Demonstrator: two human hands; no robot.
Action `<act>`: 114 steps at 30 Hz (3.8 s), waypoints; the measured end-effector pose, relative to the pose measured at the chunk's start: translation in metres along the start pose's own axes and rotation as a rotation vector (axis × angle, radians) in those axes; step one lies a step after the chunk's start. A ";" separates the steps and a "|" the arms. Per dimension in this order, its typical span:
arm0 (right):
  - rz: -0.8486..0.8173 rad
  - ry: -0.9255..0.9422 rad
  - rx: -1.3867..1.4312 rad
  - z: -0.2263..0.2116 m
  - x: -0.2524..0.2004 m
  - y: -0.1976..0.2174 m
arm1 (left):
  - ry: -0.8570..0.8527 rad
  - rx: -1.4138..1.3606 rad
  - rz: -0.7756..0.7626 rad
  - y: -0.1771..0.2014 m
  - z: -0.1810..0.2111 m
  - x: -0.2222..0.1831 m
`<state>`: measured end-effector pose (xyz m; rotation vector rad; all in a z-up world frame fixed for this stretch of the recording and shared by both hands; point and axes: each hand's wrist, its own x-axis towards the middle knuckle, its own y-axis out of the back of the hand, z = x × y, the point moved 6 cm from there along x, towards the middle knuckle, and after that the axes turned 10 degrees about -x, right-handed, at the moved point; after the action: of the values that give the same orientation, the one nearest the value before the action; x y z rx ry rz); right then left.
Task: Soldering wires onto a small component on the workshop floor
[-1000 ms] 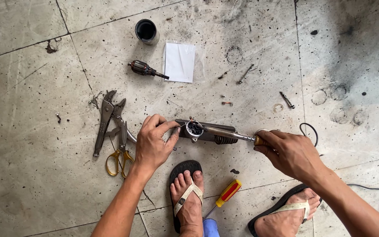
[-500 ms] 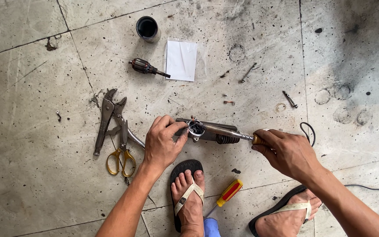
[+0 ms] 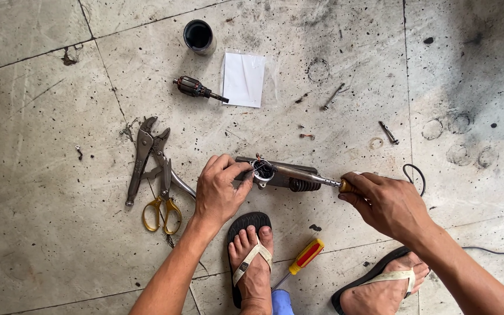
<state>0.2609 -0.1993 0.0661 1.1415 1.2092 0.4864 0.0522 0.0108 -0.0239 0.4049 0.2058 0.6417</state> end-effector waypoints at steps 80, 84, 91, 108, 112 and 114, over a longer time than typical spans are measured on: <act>-0.267 -0.016 -0.348 -0.009 0.022 0.027 | -0.256 0.352 -0.431 -0.018 0.023 0.043; -0.270 -0.027 -0.380 -0.009 0.019 0.026 | -0.264 0.359 -0.405 -0.019 0.027 0.043; -0.230 -0.013 -0.372 -0.013 0.015 0.027 | -0.304 0.390 -0.376 -0.020 0.027 0.036; -0.168 -0.141 -0.194 -0.015 -0.031 0.020 | -0.090 0.271 -0.127 -0.013 0.005 0.011; -0.144 -0.338 0.032 0.002 -0.025 0.034 | 0.179 0.133 0.018 -0.023 -0.009 -0.005; -0.198 -0.434 0.079 0.004 -0.024 0.040 | 0.147 0.203 0.040 -0.031 -0.002 -0.009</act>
<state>0.2666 -0.2044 0.1124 1.1096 0.9518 0.0336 0.0612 -0.0168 -0.0383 0.5583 0.4061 0.6929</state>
